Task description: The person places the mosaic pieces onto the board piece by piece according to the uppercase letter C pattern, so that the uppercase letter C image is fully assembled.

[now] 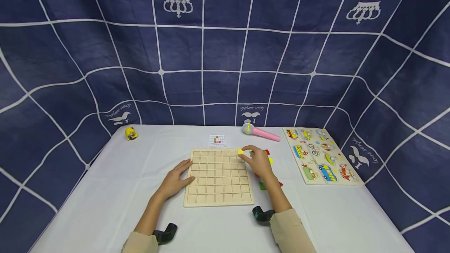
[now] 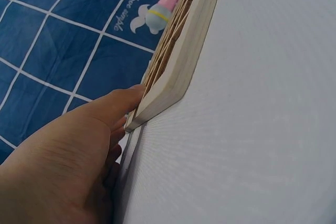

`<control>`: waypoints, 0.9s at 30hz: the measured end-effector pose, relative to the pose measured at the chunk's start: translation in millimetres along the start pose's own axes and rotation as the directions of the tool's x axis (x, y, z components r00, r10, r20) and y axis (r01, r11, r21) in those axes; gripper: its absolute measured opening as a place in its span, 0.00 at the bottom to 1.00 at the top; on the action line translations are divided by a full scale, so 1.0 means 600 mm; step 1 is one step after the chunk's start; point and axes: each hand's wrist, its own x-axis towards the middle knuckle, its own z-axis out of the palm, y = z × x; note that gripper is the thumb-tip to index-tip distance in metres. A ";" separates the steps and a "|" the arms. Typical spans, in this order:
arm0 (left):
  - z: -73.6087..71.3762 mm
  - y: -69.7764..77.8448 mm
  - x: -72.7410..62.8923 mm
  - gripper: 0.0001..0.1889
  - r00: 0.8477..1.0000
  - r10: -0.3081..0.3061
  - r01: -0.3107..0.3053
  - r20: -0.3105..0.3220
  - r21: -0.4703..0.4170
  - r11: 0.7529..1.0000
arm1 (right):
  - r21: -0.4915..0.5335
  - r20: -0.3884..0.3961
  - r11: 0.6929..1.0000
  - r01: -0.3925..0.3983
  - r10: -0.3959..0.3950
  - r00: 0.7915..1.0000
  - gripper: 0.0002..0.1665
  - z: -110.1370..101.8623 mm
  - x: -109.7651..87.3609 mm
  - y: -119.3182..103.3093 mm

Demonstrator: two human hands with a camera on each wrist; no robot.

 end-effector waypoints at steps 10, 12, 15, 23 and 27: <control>0.001 -0.001 -0.003 0.36 1.000 0.005 -0.005 -0.007 -0.001 1.000 | 0.013 0.126 0.999 -0.031 0.029 0.992 0.16 0.073 0.025 -0.011; 0.001 -0.001 -0.003 0.36 1.000 0.007 -0.007 -0.008 0.002 1.000 | 0.014 0.147 0.999 -0.037 0.034 0.989 0.16 0.082 0.023 -0.011; 0.002 -0.001 -0.002 0.35 1.000 0.011 -0.011 -0.012 0.005 1.000 | -0.002 0.159 0.999 -0.037 0.037 0.987 0.16 0.092 0.020 -0.009; 0.002 -0.002 -0.003 0.35 1.000 0.010 -0.010 -0.010 0.010 1.000 | -0.065 0.162 0.998 -0.024 0.035 0.986 0.15 0.106 0.014 -0.003; 0.002 -0.004 -0.003 0.35 1.000 0.007 -0.007 -0.014 0.010 1.000 | -0.062 0.156 0.998 -0.016 0.025 0.988 0.15 0.107 0.016 -0.006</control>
